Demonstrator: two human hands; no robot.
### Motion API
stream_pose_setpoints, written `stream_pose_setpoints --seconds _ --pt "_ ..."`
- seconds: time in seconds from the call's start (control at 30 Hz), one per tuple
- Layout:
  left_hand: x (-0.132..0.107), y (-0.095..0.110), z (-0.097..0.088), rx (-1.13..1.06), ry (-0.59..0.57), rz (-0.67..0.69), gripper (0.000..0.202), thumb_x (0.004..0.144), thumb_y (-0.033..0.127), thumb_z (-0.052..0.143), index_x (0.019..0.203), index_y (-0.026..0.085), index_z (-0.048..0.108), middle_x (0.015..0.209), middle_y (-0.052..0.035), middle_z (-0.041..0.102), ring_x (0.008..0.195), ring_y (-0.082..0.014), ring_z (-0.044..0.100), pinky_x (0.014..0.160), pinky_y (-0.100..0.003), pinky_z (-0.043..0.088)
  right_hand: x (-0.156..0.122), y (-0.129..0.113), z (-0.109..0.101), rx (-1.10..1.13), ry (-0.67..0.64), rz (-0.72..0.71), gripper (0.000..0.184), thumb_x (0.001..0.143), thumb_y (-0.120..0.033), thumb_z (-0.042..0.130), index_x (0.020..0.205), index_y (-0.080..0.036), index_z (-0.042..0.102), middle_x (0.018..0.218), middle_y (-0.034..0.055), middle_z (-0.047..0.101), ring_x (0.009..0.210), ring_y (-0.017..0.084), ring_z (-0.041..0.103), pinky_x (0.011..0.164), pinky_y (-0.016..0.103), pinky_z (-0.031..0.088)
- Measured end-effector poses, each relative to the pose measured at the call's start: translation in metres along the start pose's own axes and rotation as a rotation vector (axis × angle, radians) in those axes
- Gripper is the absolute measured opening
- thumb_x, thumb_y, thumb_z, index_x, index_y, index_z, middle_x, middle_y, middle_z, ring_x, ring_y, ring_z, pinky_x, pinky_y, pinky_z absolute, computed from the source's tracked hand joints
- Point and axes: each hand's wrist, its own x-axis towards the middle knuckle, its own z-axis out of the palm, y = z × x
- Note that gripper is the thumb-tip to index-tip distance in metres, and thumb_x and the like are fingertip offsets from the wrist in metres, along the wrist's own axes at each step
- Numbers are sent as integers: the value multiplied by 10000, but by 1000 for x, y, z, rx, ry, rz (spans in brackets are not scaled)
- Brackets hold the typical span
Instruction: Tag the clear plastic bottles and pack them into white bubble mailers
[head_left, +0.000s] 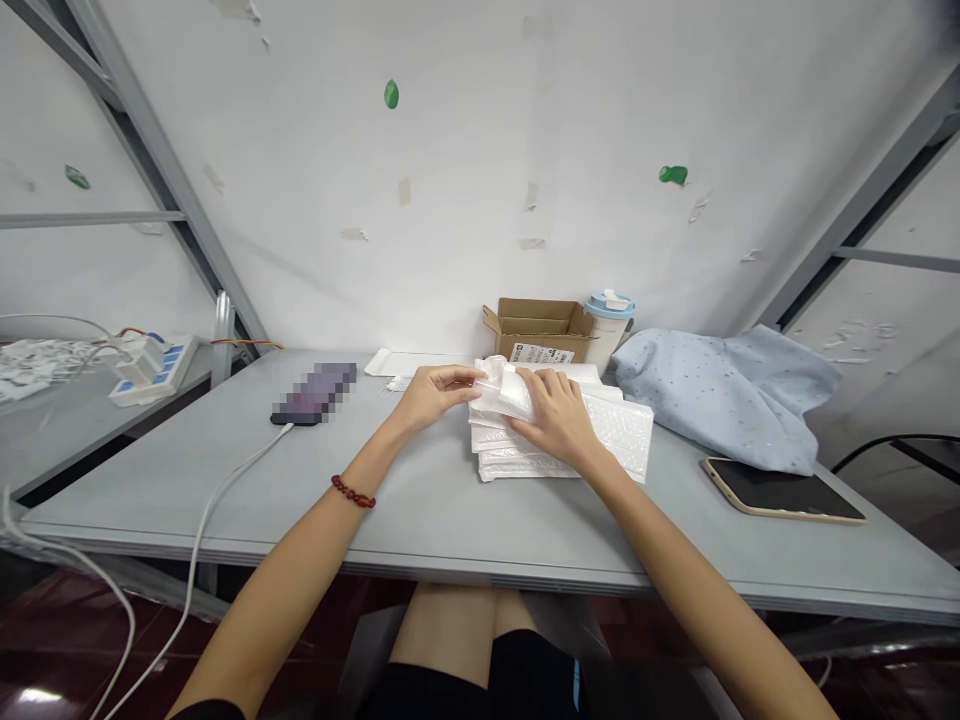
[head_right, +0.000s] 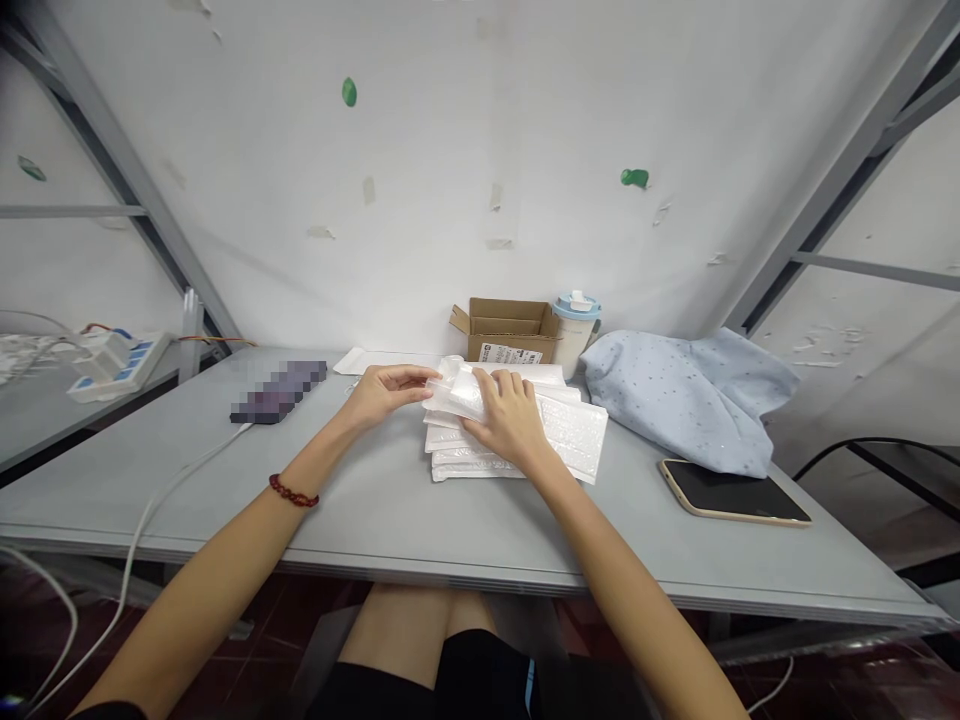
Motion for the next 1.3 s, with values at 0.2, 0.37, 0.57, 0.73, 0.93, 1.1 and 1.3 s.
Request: stream_pose_setpoints --seconds 0.2,0.37,0.57,0.73,0.93,1.1,1.3 --pt "-5 6 7 271 70 114 223 668 275 730 884 222 745 918 -49 712 855 -196 625 844 -359 486 -1 0 1 -6 4 -5 602 814 -490 512 1295 -139 425 1110 142 524 1014 285 444 850 387 338" --pt "-7 3 21 342 116 122 203 662 247 714 860 209 733 854 -30 704 801 -172 625 791 -310 494 -1 0 2 -1 30 -44 587 801 -461 542 1279 -136 437 1099 144 528 1007 287 450 852 395 339" --pt "-11 4 37 325 144 167 144 698 136 611 799 180 704 786 -15 684 764 -150 628 726 -260 488 -2 2 2 79 92 -150 536 787 -380 582 1247 -131 464 1078 142 538 978 275 467 827 381 362" --pt "-14 7 39 357 174 210 156 706 113 607 778 202 712 712 3 638 730 -134 583 716 -253 468 -2 3 3 123 172 -219 478 789 -319 580 1221 -140 481 1033 126 548 941 260 473 800 371 379" --pt "-14 6 40 390 266 253 83 736 187 644 796 211 697 793 -17 651 798 -157 561 740 -281 451 -1 3 1 145 237 -260 445 806 -304 569 1213 -142 492 1000 121 565 913 253 494 773 369 401" --pt "-9 9 35 213 339 120 478 645 275 754 1083 182 588 1079 -76 615 932 -175 550 733 -273 450 0 9 -4 192 325 -246 419 834 -316 549 1221 -169 482 989 114 578 916 249 522 763 372 426" --pt "-7 7 26 -94 -53 -124 430 594 371 783 935 149 643 876 -28 669 809 -177 609 708 -275 464 2 8 -3 145 381 -396 437 833 -304 555 1234 -155 469 962 121 596 888 246 539 754 374 435"
